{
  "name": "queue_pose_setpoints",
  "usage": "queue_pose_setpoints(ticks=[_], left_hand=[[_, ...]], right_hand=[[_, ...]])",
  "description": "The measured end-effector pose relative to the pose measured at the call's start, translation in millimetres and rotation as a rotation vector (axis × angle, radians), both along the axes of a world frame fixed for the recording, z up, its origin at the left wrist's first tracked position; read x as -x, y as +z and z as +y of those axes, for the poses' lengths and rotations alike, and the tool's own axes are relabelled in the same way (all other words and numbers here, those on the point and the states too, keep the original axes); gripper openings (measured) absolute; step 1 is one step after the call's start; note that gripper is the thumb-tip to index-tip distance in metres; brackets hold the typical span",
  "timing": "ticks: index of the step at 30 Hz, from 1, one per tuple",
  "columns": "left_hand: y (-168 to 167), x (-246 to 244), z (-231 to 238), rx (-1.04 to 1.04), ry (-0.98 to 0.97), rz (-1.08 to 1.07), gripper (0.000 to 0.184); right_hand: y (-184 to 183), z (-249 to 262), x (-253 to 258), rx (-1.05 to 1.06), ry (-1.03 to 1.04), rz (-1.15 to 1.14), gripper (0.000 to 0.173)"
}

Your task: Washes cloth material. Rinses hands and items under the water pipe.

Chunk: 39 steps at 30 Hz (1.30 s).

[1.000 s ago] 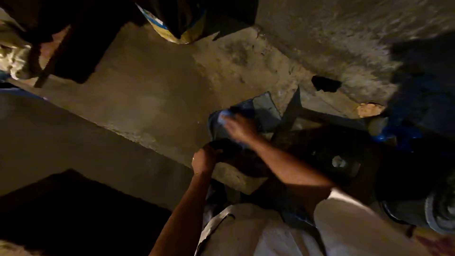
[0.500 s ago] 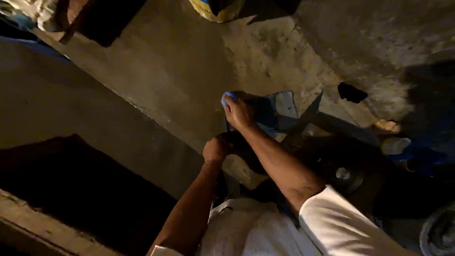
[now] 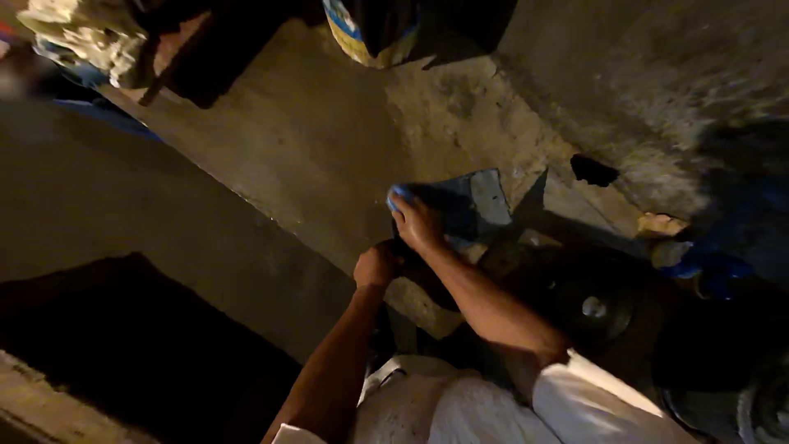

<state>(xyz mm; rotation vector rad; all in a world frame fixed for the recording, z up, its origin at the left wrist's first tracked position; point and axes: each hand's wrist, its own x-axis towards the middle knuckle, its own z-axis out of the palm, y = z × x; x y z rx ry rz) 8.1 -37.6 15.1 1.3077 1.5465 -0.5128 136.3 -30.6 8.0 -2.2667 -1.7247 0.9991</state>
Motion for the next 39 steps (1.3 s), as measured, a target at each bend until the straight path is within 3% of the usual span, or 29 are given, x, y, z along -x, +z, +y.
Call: queue_pose_setpoints(ticks=[4,7,11,14,17,21,24,27,30,33,35,39], left_hand=[[-1.6,0.0,1.5,0.007,0.008,0.001,0.035],[-1.8,-0.3,5.0,0.006,-0.01,0.003,0.035],[-1.8,2.5,0.5,0.003,-0.009,-0.028,0.039],[8.1,-4.4,19.0,-0.094,0.073,-0.096,0.043],[0.5,-19.3,36.6,-0.163,0.046,-0.041,0.034],[-6.1,-28.3,40.7,-0.099,0.043,0.01,0.038],[-4.7,-31.4,42.4,-0.083,0.071,0.036,0.039],[-2.4,-33.7,43.8,-0.094,0.037,0.07,0.041],[-0.7,-33.1,46.5,-0.092,0.015,0.066,0.042],[-2.0,-32.3,47.2,-0.071,0.024,0.051,0.041],[-1.5,-31.7,50.4,-0.081,0.037,0.034,0.042],[-5.9,-29.7,45.5,-0.083,0.054,0.008,0.042]], right_hand=[[13.5,-102.9,-1.4,0.069,0.002,0.125,0.04],[7.5,-44.4,2.7,0.139,0.005,0.065,0.04],[-7.4,30.0,13.0,-0.06,-0.087,0.044,0.037],[9.1,25.7,-2.0,-0.058,-0.08,0.148,0.039],[-3.4,-7.4,-10.1,-0.067,0.006,0.107,0.039],[-15.2,-5.0,-78.0,-0.021,0.039,0.072,0.041],[-32.4,6.2,-157.4,-0.191,-0.127,0.018,0.04],[-25.0,19.9,-198.5,-0.178,-0.344,0.045,0.04],[13.7,25.3,-142.5,-0.089,-0.386,0.163,0.038],[17.6,-6.5,-68.2,0.062,-0.006,0.199,0.041],[2.6,-7.7,-96.6,0.079,0.057,0.166,0.041],[-20.5,10.7,-207.3,-0.101,-0.208,-0.035,0.04]])
